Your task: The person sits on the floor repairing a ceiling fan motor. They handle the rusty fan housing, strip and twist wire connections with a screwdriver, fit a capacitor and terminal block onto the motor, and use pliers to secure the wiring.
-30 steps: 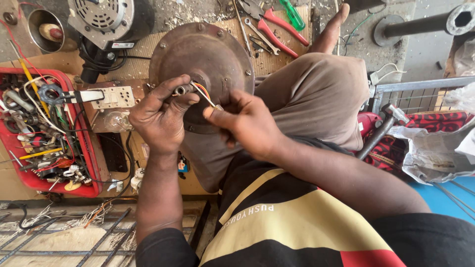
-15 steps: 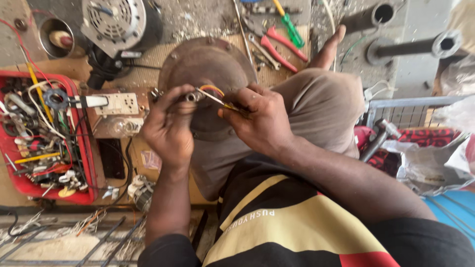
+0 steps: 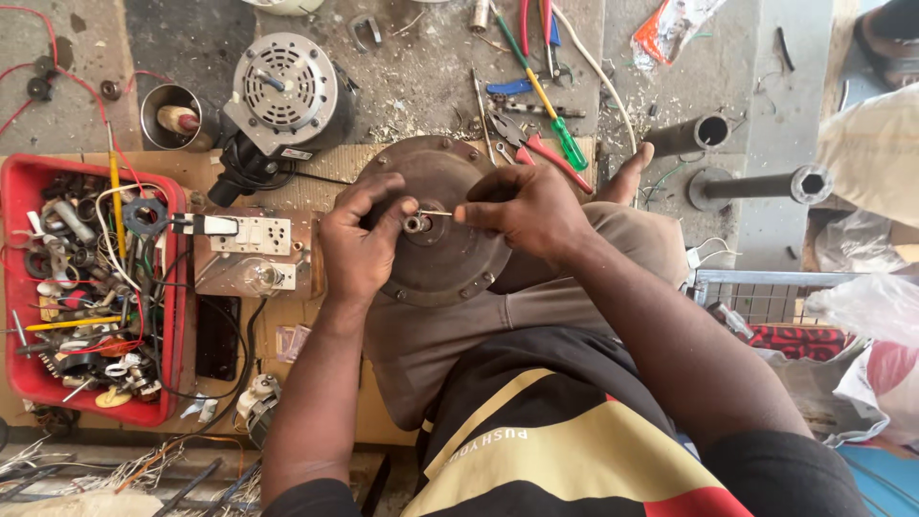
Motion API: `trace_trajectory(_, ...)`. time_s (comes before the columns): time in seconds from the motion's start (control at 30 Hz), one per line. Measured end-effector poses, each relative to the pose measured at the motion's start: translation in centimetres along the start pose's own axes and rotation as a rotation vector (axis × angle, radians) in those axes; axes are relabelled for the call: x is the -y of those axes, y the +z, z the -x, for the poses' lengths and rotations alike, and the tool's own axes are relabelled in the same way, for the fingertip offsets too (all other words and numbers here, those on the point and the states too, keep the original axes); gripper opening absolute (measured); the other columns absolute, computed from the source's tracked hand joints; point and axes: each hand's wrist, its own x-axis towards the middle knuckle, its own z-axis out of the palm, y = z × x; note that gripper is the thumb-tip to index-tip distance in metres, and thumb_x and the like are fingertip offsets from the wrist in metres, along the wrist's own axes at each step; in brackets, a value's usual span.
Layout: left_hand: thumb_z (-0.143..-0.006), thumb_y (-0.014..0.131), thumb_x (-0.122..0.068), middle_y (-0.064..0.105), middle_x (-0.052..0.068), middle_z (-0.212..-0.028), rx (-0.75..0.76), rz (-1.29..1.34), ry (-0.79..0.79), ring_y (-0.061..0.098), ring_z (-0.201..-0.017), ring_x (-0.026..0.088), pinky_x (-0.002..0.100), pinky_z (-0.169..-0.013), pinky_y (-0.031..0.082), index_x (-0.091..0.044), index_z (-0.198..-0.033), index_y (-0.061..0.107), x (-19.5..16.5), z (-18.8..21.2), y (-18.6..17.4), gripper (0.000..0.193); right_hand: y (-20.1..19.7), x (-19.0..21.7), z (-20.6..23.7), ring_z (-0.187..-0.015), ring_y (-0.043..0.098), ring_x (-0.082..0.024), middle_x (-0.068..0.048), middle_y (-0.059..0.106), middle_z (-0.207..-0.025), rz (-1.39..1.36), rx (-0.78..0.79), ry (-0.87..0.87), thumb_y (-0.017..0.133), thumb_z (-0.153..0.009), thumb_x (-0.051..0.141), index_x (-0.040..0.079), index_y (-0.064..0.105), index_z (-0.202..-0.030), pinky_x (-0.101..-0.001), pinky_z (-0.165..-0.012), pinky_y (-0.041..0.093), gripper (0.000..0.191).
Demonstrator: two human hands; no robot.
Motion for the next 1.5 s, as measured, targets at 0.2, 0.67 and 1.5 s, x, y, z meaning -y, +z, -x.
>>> trace_trajectory(0.2,-0.090,0.085,-0.017,0.076,0.010,-0.110,-0.071,-0.091,0.027,0.070,-0.109,0.020,0.034,-0.098,0.056,-0.003,-0.107,0.076,0.1,-0.4,1.0,0.024,0.9,0.7,0.8,-0.058,0.060,-0.006,0.000,0.073,-0.075,-0.045,-0.044,0.185,0.084,-0.084,0.031,0.002,0.079,-0.096,-0.0247,-0.049,0.045,0.032)
trace_trajectory(0.67,-0.092,0.083,-0.016,0.076,0.007,-0.093,-0.189,0.205,-0.185,0.068,-0.084,0.011,0.025,-0.077,0.056,-0.001,-0.103,0.076,-0.6,-1.8,2.1,0.020,-3.4,-1.8,0.0,-0.064,0.064,-0.011,-0.004,0.070,-0.085,-0.425,-0.316,-0.143,0.062,-0.103,0.011,0.008,0.069,-0.117,-0.0260,-0.058,0.052,0.015)
trace_trajectory(1.5,-0.095,0.075,0.002,0.076,0.010,-0.106,-0.064,0.257,0.332,0.074,-0.098,0.016,0.028,-0.085,0.063,-0.004,-0.120,0.070,-2.9,2.0,2.3,0.026,1.8,2.2,-0.3,-0.061,0.062,-0.014,-0.004,0.067,-0.070,0.341,0.170,0.037,0.075,-0.090,0.029,0.002,0.075,-0.092,-0.0335,-0.055,0.047,0.027)
